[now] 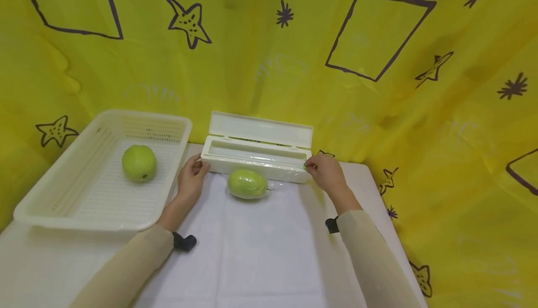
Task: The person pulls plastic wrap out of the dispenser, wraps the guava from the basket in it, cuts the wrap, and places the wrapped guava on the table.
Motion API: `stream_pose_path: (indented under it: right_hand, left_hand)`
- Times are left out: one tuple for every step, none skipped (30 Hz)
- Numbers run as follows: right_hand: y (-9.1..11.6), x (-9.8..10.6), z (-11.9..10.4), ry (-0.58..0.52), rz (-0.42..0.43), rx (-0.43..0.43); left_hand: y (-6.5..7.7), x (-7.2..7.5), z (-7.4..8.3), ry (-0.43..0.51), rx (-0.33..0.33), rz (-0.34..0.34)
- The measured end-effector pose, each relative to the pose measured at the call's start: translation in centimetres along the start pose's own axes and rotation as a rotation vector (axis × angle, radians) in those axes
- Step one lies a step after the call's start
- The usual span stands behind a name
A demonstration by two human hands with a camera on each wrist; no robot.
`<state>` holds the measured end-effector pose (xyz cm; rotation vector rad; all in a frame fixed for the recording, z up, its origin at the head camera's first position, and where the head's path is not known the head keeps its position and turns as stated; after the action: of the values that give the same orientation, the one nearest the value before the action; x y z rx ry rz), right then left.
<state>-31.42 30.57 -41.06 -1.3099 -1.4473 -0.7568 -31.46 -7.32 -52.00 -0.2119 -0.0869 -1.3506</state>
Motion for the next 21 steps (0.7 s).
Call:
stream_pose_path:
  right_hand:
    - [0.0,0.1,-0.1,0.003,-0.004,0.004]
    - [-0.1,0.1,-0.1,0.006,-0.008,0.004]
    - [-0.1,0.1,-0.2,0.011,-0.012,0.005]
    - [-0.1,0.1,-0.2,0.016,-0.015,0.004]
    - [-0.2,0.1,-0.2,0.023,-0.016,0.003]
    - [-0.2,0.1,-0.2,0.031,-0.016,0.002]
    - [-0.2,0.1,-0.2,0.038,-0.017,0.001]
    - [-0.2,0.0,-0.2,0.043,-0.016,0.001]
    - [-0.2,0.0,-0.2,0.047,-0.013,0.002]
    - [-0.2,0.0,-0.2,0.048,-0.011,0.003]
    - [-0.2,0.0,-0.3,0.049,-0.006,0.007]
    - [-0.2,-0.1,-0.3,0.047,-0.002,0.010]
    - [-0.2,-0.2,-0.5,0.048,0.005,0.014]
    - [-0.2,-0.2,-0.6,0.049,0.013,0.018]
    - [-0.2,-0.3,-0.8,0.048,0.018,0.019]
    - [-0.3,-0.5,-1.0,0.043,0.017,0.020]
    - [-0.4,-0.6,-1.4,0.042,0.012,0.021]
    - [-0.5,-0.8,-1.8,0.038,0.003,0.019]
    - [-0.7,-0.9,-2.2,0.041,-0.006,0.022]
    - [-0.9,-1.0,-2.6,0.042,-0.014,0.024]
    - [-1.1,-1.1,-3.0,0.041,-0.026,0.022]
  left_hand:
    - [0.0,0.0,0.0,-0.001,0.001,0.000]
    - [0.0,0.0,0.1,-0.001,0.002,0.001]
    - [0.0,0.0,0.1,-0.001,0.005,0.001]
    - [0.0,0.0,0.1,0.002,0.006,0.003]
    - [0.0,0.0,0.2,0.004,0.007,0.003]
    - [0.0,-0.1,0.2,0.009,0.007,0.005]
    - [0.0,-0.1,0.2,0.012,0.009,0.006]
    - [0.0,-0.1,0.2,0.015,0.009,0.005]
    - [0.0,-0.2,0.2,0.019,0.008,0.002]
    - [0.0,-0.2,0.2,0.024,0.006,0.001]
    - [0.0,-0.2,0.1,0.026,0.004,0.002]
    - [0.1,-0.2,0.1,0.026,0.001,0.006]
    - [0.1,-0.2,0.1,0.025,-0.002,0.007]
    - [0.1,-0.2,0.2,0.024,-0.010,0.012]
    - [0.1,-0.2,0.2,0.022,-0.016,0.019]
    - [0.1,-0.2,0.2,0.017,-0.021,0.026]
    - [0.1,-0.2,0.2,0.007,-0.029,0.034]
    - [0.1,-0.1,0.2,0.002,-0.032,0.038]
    - [0.1,-0.1,0.2,0.001,-0.036,0.041]
    - [0.1,-0.1,0.2,-0.003,-0.038,0.043]
    - [0.1,-0.1,0.2,-0.001,-0.034,0.039]
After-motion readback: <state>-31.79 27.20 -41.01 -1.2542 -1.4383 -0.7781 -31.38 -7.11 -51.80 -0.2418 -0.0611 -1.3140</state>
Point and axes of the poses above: each hand's wrist, its own y-axis away from the middle knuckle, its own x-axis out of the back of the hand, z = x × y, the point moved 4 cm from there along -y, towards the middle knuckle, and after that the axes turned 2 degrees about -x, right-handed, at the moved point
